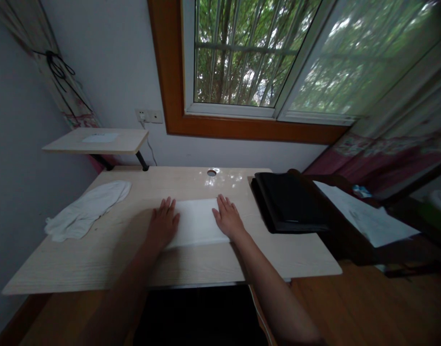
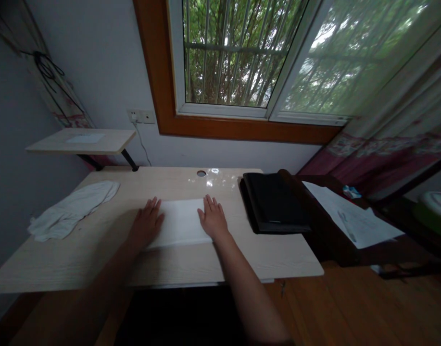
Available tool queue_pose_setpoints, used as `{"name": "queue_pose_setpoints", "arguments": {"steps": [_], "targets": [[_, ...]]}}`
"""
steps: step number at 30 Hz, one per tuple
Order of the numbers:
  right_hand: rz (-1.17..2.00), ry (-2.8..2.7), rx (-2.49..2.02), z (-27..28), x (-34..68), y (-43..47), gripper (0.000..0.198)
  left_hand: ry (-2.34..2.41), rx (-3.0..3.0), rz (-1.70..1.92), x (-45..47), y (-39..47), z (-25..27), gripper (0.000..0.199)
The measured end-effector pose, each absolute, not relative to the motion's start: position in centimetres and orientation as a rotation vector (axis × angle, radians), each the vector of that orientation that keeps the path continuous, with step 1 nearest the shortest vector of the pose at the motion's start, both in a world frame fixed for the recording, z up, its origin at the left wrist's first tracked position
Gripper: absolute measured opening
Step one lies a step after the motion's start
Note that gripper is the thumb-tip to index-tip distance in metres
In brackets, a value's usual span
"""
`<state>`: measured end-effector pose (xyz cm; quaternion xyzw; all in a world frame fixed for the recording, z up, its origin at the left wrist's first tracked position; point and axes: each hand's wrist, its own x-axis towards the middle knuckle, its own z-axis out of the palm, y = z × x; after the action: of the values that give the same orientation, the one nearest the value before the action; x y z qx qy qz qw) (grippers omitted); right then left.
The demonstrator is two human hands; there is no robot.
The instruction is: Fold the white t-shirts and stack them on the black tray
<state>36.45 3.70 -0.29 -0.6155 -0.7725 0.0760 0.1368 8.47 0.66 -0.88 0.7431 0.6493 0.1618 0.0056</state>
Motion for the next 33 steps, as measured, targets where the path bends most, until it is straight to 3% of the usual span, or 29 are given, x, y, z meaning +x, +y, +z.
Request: {"name": "queue_pose_setpoints", "arguments": {"steps": [9,14,23,33], "targets": [[0.115,-2.127,-1.942,0.6,39.7,3.4,0.052,2.070,2.250,0.599,5.0,0.4,-2.0,0.059],[0.036,-2.099,-1.804,2.1,37.5,2.7,0.055,2.066,2.250,0.718,4.6,0.2,-2.3,0.057],[0.155,-2.363,-1.346,2.2,27.9,1.1,0.062,2.101,2.231,0.703,4.9,0.0,-1.8,0.057],[0.241,-2.422,-1.434,0.3,29.7,1.7,0.067,2.034,2.195,0.738,5.0,-0.2,-1.0,0.054]]}}
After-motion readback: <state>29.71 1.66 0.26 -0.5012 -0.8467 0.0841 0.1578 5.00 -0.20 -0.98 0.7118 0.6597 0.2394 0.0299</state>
